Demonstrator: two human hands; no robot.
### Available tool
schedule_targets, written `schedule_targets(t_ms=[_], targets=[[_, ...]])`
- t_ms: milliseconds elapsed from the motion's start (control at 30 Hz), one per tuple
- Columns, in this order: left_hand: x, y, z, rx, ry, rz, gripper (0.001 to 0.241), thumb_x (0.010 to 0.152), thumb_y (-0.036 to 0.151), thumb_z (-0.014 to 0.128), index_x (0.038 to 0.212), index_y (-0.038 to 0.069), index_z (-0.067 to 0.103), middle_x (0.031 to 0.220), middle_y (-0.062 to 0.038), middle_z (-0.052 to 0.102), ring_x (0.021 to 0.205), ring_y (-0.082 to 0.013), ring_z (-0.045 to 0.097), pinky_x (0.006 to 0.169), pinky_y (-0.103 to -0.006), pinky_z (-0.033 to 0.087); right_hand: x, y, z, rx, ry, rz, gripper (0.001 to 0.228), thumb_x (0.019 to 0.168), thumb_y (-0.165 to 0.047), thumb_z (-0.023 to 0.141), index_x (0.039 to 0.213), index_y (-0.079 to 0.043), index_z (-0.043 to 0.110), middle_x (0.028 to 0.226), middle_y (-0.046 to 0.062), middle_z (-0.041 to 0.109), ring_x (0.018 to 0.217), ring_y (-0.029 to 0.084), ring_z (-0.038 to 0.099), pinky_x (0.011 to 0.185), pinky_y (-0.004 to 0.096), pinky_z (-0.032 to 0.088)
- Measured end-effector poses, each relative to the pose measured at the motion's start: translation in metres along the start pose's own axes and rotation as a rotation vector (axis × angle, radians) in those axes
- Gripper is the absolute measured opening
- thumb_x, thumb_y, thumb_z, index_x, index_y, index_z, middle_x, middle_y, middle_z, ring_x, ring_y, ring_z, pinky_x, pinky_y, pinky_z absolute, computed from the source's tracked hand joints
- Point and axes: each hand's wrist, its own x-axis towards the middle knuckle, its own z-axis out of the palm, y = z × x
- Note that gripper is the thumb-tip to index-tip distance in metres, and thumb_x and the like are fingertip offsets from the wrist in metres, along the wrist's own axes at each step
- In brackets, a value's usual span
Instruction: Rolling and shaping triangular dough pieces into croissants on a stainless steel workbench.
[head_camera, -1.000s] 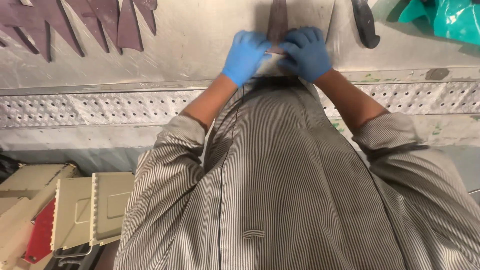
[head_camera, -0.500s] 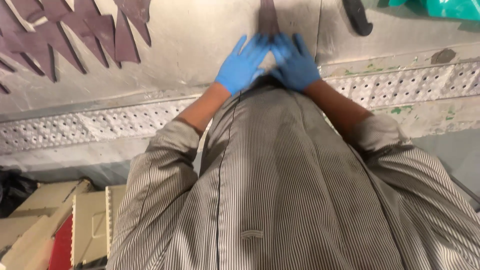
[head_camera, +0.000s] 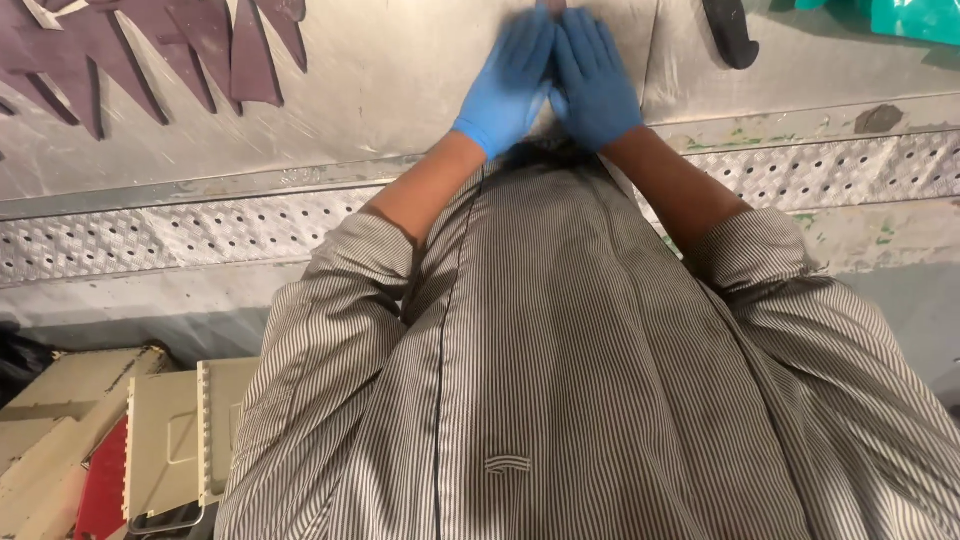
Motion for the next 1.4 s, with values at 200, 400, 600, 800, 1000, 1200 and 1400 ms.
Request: schedule_targets(t_ms=[200, 400, 600, 800, 1000, 1200, 1400], targets=[[-0.023, -0.001, -0.055, -0.426, 0.263, -0.289, 0.067, 0.104, 0.021, 0.063, 0.159, -0.003, 0.034, 0.168, -0.025, 0.025, 0.157, -0.0421, 0.027, 0.132, -0.0482, 0.025, 0.001, -0.022, -0.013, 0.091, -0.042, -0.061, 0.069, 0.103, -0.028, 0.068, 0.156, 0.008, 0.041, 0.163, 0.03, 0.038, 0.155, 0.045, 0.029, 0.128, 0.06, 0.02], [-0.062, 0.005, -0.069, -0.424, 0.348, -0.383, 0.061, 0.107, 0.02, 0.062, 0.158, -0.002, 0.036, 0.167, -0.025, 0.028, 0.156, -0.0418, 0.032, 0.131, -0.0477, 0.028, 0.02, -0.014, -0.005, 0.021, 0.056, -0.042, 0.069, 0.105, -0.029, 0.072, 0.157, 0.008, 0.047, 0.169, 0.025, 0.036, 0.159, 0.043, 0.028, 0.132, 0.057, 0.019], [-0.068, 0.013, -0.085, -0.491, 0.42, -0.446, 0.057, 0.107, 0.02, 0.061, 0.155, -0.001, 0.039, 0.165, -0.024, 0.033, 0.154, -0.0395, 0.036, 0.13, -0.0461, 0.03, 0.029, -0.019, -0.007, -0.155, 0.009, -0.054, 0.069, 0.095, -0.028, 0.071, 0.153, 0.006, 0.053, 0.162, 0.022, 0.043, 0.153, 0.04, 0.034, 0.125, 0.057, 0.024], [-0.051, 0.017, -0.079, -0.514, 0.468, -0.431, 0.055, 0.105, 0.017, 0.063, 0.154, 0.001, 0.042, 0.163, -0.023, 0.038, 0.153, -0.0384, 0.038, 0.129, -0.0454, 0.03, 0.085, 0.01, -0.022, -0.028, 0.058, 0.039, 0.017, 0.115, -0.019, 0.062, 0.121, -0.004, 0.066, 0.122, 0.014, 0.063, 0.113, 0.031, 0.059, 0.099, 0.045, 0.049], [-0.001, 0.016, -0.031, -0.836, 0.474, -0.493, 0.058, 0.102, 0.02, 0.068, 0.149, -0.003, 0.044, 0.152, -0.021, 0.048, 0.144, -0.0324, 0.045, 0.121, -0.0428, 0.037, 0.087, -0.001, -0.124, 1.301, -0.308, 0.436, 0.033, 0.107, -0.035, 0.063, 0.109, -0.002, 0.067, 0.101, 0.008, 0.062, 0.088, 0.017, 0.053, 0.081, 0.032, 0.048], [0.027, 0.093, -0.148, -1.678, 0.189, -0.521, 0.044, 0.102, 0.013, 0.064, 0.142, -0.003, 0.057, 0.112, -0.01, 0.067, 0.094, -0.0164, 0.061, 0.083, -0.0318, 0.054, 0.022, 0.003, -0.187, 1.733, -0.16, 0.417, 0.035, 0.106, -0.024, 0.063, 0.131, 0.001, 0.067, 0.112, 0.01, 0.066, 0.093, 0.018, 0.056, 0.082, 0.032, 0.047], [0.069, 0.173, -0.176, -1.812, 0.076, -0.282, 0.049, 0.1, 0.011, 0.067, 0.145, -0.002, 0.055, 0.119, -0.006, 0.066, 0.102, -0.0125, 0.062, 0.089, -0.0291, 0.054, -0.06, 0.033, -0.248, 2.017, 0.012, 0.501, 0.043, 0.101, -0.011, 0.066, 0.142, -0.002, 0.055, 0.123, 0.011, 0.065, 0.11, 0.025, 0.066, 0.089, 0.035, 0.052]])
